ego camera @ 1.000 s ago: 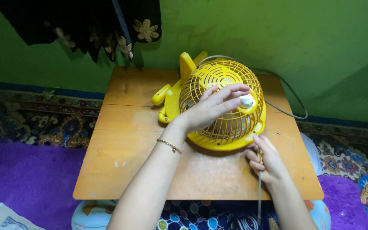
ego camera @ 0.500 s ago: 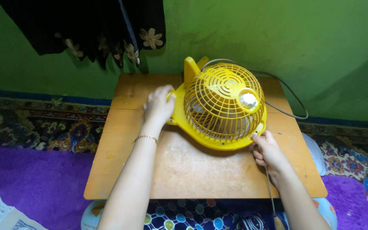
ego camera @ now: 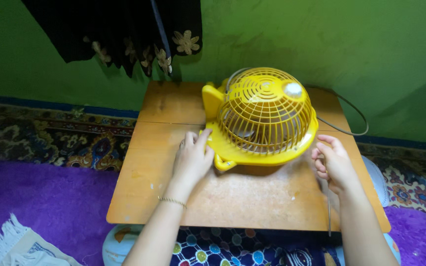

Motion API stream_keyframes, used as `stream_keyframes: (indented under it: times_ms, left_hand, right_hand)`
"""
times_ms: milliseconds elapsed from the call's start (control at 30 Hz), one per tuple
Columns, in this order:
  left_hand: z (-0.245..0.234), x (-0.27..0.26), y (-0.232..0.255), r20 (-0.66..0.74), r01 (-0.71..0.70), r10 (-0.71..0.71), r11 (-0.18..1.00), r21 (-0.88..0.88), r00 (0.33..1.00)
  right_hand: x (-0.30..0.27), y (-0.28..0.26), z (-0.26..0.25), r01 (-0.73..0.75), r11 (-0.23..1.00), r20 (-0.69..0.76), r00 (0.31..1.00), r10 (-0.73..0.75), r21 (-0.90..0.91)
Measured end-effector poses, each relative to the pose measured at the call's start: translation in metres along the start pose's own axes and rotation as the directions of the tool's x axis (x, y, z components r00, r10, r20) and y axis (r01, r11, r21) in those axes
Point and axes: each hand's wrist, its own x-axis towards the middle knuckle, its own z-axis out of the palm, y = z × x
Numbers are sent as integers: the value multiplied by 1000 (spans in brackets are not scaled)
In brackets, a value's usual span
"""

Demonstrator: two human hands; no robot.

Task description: The person uses a screwdriver to remove screws from the back and sides of a yellow electric fan placed on a wooden table. They loosen and remove multiple screws, then lift the fan to inspect the interior and continue unscrewing components.

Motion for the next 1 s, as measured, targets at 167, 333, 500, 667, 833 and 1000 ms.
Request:
stream_keyframes:
  times_ms: [167, 333, 500, 667, 833, 1000]
  left_hand:
    - [10, -20, 19, -117, -50, 60, 994, 93, 991]
    - [24, -38, 35, -128, -246, 251, 968, 56, 960]
    - [27, -70, 64, -131, -240, 242, 970, 32, 961]
    - [23, -92, 100, -1, -258, 258, 965, -52, 966]
    - [23, -96, 122, 30, -280, 280, 960, -23, 959]
    - [11, -93, 127, -85, -335, 343, 937, 96, 936]
  right_hand:
    - [-33, -4, -6, 21, 999, 63, 998, -23, 36]
    - [-60, -9, -14, 134, 961, 120, 979, -167, 240]
    - [-82, -15, -27, 299, 828, 111, 913, -393, 475]
    - [-97, -23, -29, 496, 639, -87, 824, -560, 587]
    - [-94, -24, -13, 640, 512, -242, 729, -641, 573]
    - [-88, -21, 2, 746, 446, -319, 633, -705, 495]
